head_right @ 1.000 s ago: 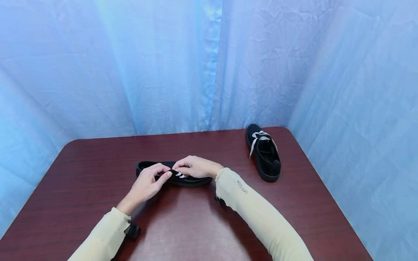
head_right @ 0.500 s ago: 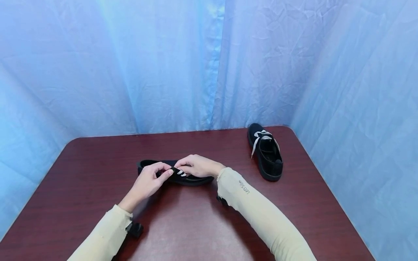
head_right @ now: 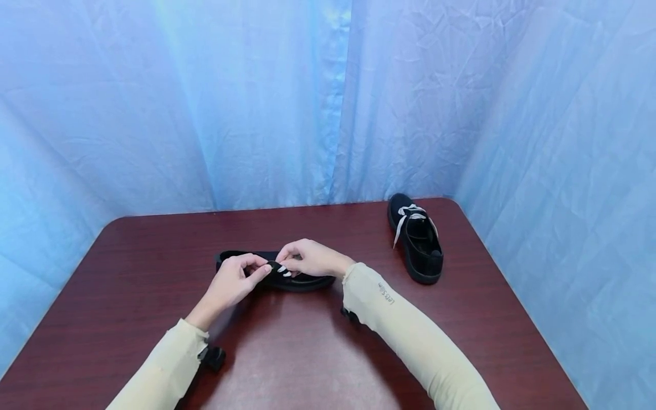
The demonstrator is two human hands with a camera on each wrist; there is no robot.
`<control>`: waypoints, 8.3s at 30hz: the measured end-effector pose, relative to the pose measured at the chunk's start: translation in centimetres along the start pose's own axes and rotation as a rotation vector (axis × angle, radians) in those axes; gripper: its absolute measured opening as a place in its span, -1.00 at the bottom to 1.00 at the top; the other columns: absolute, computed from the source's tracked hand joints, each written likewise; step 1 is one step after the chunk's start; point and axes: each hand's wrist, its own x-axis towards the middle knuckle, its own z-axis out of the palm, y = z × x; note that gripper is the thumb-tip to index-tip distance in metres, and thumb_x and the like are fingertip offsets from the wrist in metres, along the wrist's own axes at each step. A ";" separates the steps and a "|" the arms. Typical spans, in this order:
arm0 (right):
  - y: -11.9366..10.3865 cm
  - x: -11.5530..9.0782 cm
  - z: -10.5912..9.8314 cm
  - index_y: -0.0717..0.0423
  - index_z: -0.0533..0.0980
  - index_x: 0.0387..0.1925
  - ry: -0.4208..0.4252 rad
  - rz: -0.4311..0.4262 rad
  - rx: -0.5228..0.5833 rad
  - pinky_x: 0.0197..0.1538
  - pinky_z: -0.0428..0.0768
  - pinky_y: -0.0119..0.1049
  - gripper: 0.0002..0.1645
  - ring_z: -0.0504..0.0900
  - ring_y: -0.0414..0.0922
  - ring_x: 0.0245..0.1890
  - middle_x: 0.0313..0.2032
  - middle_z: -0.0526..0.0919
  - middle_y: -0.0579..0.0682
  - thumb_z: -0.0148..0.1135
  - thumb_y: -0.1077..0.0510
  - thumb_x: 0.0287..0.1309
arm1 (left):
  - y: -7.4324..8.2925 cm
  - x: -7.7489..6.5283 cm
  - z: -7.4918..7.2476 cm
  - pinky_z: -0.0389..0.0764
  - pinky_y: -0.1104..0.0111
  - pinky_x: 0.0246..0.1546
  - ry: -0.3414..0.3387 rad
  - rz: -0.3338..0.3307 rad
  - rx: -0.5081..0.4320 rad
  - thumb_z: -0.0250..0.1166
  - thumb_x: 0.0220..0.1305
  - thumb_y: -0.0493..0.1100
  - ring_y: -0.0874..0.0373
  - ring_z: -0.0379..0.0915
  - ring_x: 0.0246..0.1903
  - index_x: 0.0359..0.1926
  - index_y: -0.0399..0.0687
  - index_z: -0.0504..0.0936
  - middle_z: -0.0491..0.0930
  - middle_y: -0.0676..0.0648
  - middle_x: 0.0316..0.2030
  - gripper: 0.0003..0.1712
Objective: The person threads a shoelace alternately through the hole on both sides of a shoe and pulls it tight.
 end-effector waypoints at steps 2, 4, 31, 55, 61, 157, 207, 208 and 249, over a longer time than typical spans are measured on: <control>0.1 -0.1 0.0 0.12 0.64 -0.09 0.005 0.006 0.036 -0.12 0.66 -0.18 -0.86 0.68 -0.09 -0.31 -0.28 0.69 -0.07 0.18 0.26 0.43 | -0.1 -0.1 0.1 0.53 0.34 -0.40 0.008 0.013 -0.026 0.39 0.32 -0.16 0.26 0.49 -0.51 -0.20 -0.06 0.72 0.64 0.11 -0.43 -0.91; 0.1 -0.2 0.0 0.14 0.63 -0.08 0.009 0.005 0.023 -0.15 0.64 -0.25 -0.86 0.65 -0.14 -0.33 -0.30 0.66 -0.08 0.18 0.27 0.43 | -0.2 -0.2 0.1 0.54 0.34 -0.39 0.017 0.032 -0.056 0.41 0.30 -0.17 0.24 0.50 -0.49 -0.22 -0.01 0.67 0.62 0.12 -0.43 -0.93; -0.3 -3.4 1.3 0.07 0.48 -0.30 0.415 -0.032 -0.179 -0.31 0.45 -0.29 -0.59 0.44 -0.15 -0.49 -0.46 0.48 -0.04 0.52 -0.06 0.12 | -0.7 -0.5 0.7 0.54 0.26 -0.16 0.117 0.177 -0.069 0.51 0.18 -0.15 0.22 0.55 -0.24 -0.35 0.11 0.69 0.64 0.19 -0.33 -0.88; -0.9 -3.3 3.2 -0.19 0.60 -0.57 0.373 -0.023 -0.320 -0.49 0.47 -0.39 -0.70 0.46 -0.34 -0.66 -0.72 0.50 -0.30 0.51 -0.15 0.12 | -1.6 -1.5 -0.4 0.41 0.28 0.15 0.066 0.294 -0.100 0.51 0.11 -0.26 0.16 0.53 -0.11 -0.42 0.13 0.66 0.64 0.16 -0.31 -0.80; -0.8 -3.2 3.1 -0.17 0.55 -0.60 0.357 -0.019 -0.334 -0.46 0.48 -0.39 -0.66 0.45 -0.33 -0.64 -0.71 0.47 -0.31 0.52 -0.12 0.10 | -1.5 -1.0 -0.2 0.43 0.12 0.21 0.099 0.331 -0.056 0.55 0.12 -0.14 0.14 0.55 -0.15 -0.41 0.11 0.69 0.66 0.18 -0.36 -0.85; -0.7 -2.8 2.7 -0.04 0.59 -0.25 0.297 0.035 -0.202 -0.29 0.55 -0.32 -0.72 0.54 -0.26 -0.55 -0.57 0.58 -0.23 0.40 -0.12 0.25 | 1.9 0.0 -6.1 0.62 0.09 -0.22 -0.122 0.165 0.577 0.46 0.16 -0.32 -0.05 0.61 -0.18 -0.14 -0.11 0.80 0.74 -0.05 -0.21 -0.79; -0.6 -2.4 2.7 0.07 0.68 -0.34 0.267 0.063 -0.158 -0.38 0.41 -0.36 -0.65 0.36 -0.32 -0.62 -0.65 0.51 -0.23 0.30 -0.12 0.35 | 0.5 0.6 -3.9 0.30 0.09 -0.31 -0.178 0.143 0.653 0.36 0.27 -0.23 0.08 0.43 -0.38 -0.26 0.03 0.60 0.65 0.15 -0.47 -0.91; -0.6 -2.4 2.7 0.08 0.68 -0.34 0.265 0.063 -0.158 -0.38 0.41 -0.36 -0.65 0.36 -0.33 -0.62 -0.64 0.52 -0.22 0.30 -0.12 0.35 | 0.4 0.5 -3.8 0.30 0.10 -0.31 -0.159 0.148 0.645 0.36 0.28 -0.23 0.08 0.44 -0.37 -0.24 0.02 0.62 0.66 0.15 -0.45 -0.92; -2.9 1.3 2.7 0.14 0.67 -0.12 0.320 -0.164 0.129 -0.15 0.55 -0.27 -0.79 0.62 -0.11 -0.26 -0.24 0.72 0.01 0.26 0.08 0.41 | 3.8 2.2 -5.7 0.41 0.22 -0.44 0.224 0.326 0.293 0.43 0.31 -0.12 0.10 0.36 -0.52 -0.21 -0.09 0.73 0.68 0.02 -0.42 -0.86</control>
